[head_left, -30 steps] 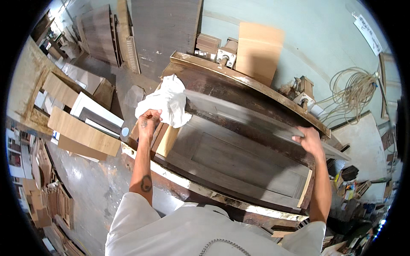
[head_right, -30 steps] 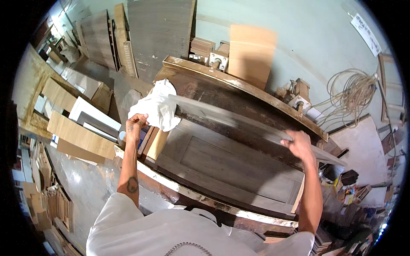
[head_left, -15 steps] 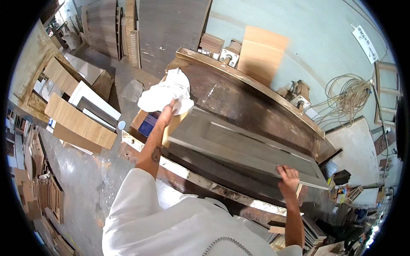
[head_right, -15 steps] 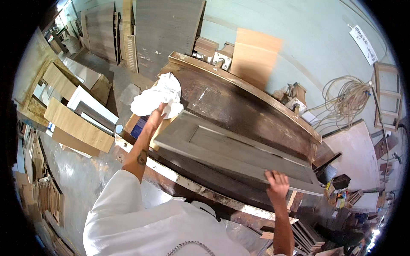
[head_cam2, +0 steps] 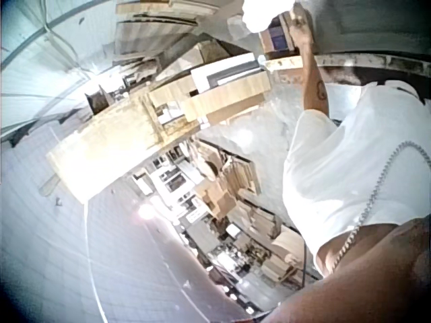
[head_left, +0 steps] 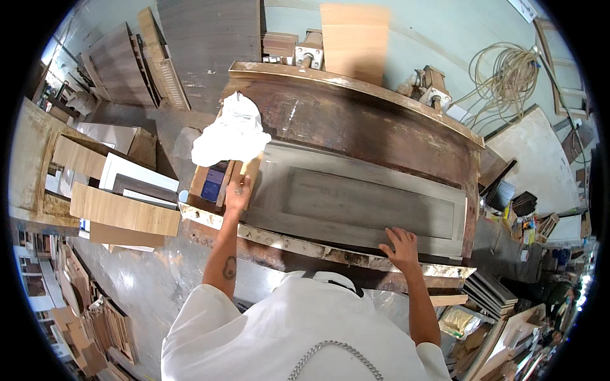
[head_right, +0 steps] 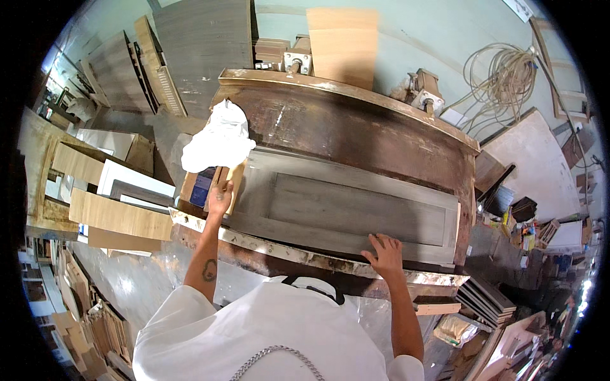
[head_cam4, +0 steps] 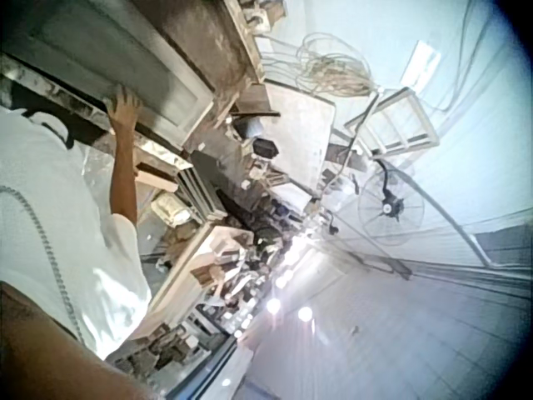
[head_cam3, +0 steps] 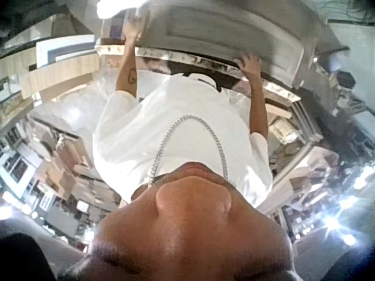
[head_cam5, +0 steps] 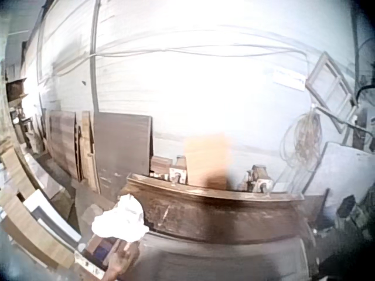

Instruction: The person picks up a wooden furniture panel and places it on a workbench, then uses a white cloth to wipe the surface and edges of multiple panels one by one.

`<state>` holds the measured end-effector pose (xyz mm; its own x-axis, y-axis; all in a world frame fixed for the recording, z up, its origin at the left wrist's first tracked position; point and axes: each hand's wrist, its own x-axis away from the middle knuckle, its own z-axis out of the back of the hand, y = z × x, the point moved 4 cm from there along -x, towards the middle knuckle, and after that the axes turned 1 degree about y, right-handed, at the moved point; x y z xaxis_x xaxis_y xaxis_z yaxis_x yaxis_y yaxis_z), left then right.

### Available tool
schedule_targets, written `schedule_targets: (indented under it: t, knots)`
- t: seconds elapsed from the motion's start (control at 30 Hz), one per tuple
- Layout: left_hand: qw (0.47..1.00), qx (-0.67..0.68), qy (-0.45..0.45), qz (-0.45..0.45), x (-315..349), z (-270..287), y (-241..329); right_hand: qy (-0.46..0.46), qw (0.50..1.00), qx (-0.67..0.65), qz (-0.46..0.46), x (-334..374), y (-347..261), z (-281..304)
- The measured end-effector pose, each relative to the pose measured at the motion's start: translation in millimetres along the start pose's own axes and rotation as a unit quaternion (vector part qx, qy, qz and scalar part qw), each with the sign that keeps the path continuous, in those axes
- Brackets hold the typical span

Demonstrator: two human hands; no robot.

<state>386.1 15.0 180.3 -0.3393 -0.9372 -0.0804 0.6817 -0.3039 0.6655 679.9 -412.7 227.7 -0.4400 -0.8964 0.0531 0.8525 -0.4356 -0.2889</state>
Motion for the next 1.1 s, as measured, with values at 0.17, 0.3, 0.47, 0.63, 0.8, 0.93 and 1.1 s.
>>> schedule_targets:
  t: [0.17,0.3,0.47,0.63,0.8,0.93,1.1]
  knots:
    - [0.991,0.031,0.063,-0.112,-50,-36,29,0.078,0.995,0.028,-0.059,11,-1,-24]
    - [0.995,0.005,0.031,-0.096,-126,-68,-36,0.159,0.982,0.037,-0.098,-1,-24,-45]
    - [0.984,0.140,-0.110,-0.032,-121,-51,4,0.212,0.966,0.020,-0.150,7,-17,-49]
    - [0.854,0.408,-0.284,0.155,-87,-34,16,0.242,0.953,0.048,-0.174,-1,-28,-55]
    - [0.955,0.095,-0.264,0.093,-102,-55,-28,0.241,0.954,0.046,-0.173,-7,-35,-63]
    - [0.955,-0.092,-0.275,0.058,-90,-71,20,0.243,0.951,0.061,-0.181,-2,-29,-62]
    - [0.930,-0.223,-0.291,-0.035,-103,-80,8,0.233,0.956,0.052,-0.171,-13,-39,-60]
